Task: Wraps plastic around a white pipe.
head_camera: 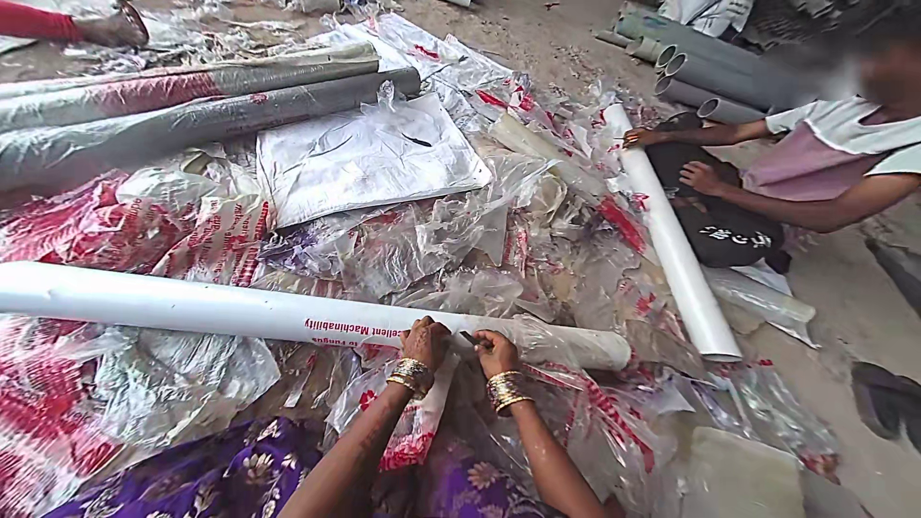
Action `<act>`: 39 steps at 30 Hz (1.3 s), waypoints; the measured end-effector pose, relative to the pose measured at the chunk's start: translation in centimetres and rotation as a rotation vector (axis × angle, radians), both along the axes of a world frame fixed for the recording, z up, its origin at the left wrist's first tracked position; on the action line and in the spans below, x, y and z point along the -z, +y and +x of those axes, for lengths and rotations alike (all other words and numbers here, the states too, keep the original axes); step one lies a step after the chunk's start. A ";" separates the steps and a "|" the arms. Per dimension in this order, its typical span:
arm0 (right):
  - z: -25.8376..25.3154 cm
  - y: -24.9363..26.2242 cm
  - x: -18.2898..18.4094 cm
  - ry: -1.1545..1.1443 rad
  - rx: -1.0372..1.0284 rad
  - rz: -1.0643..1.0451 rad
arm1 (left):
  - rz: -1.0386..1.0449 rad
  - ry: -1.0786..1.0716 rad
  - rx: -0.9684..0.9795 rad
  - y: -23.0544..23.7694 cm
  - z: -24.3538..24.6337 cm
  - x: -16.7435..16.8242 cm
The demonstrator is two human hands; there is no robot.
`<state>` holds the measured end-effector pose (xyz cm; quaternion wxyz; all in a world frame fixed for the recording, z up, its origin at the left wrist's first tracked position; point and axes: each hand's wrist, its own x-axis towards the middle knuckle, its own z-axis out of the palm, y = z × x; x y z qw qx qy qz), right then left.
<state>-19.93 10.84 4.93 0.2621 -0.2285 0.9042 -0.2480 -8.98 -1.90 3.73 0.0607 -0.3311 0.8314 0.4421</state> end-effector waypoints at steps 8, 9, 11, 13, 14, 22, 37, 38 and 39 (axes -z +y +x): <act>1.1 -3.1 -2.6 0.282 -0.198 0.194 | 0.001 0.028 0.009 -0.3 -0.4 0.5; 1.3 -3.4 -2.6 0.315 -0.218 0.199 | -0.006 0.025 0.015 -0.3 -0.5 0.5; 1.6 -3.8 -2.5 0.360 -0.250 0.229 | -0.013 0.033 0.034 -0.4 -0.5 0.5; 2.0 -3.8 -2.5 0.357 -0.261 0.276 | -0.020 0.061 0.051 -0.6 -0.5 0.6; 2.2 -3.6 -2.5 0.357 -0.257 0.285 | -0.021 0.069 0.059 -0.8 -0.5 0.6; 3.8 0.5 1.3 0.550 -0.146 0.112 | -0.019 0.134 0.132 -1.7 -0.7 1.2; 2.8 -0.9 -0.3 0.475 -0.315 0.167 | 0.034 0.273 0.195 -2.6 0.1 2.2; 2.9 0.1 0.4 0.508 -0.313 0.149 | 0.040 0.278 0.212 -2.7 0.2 2.4; 3.1 0.9 1.0 0.538 -0.311 0.126 | 0.045 0.286 0.228 -2.8 0.3 2.5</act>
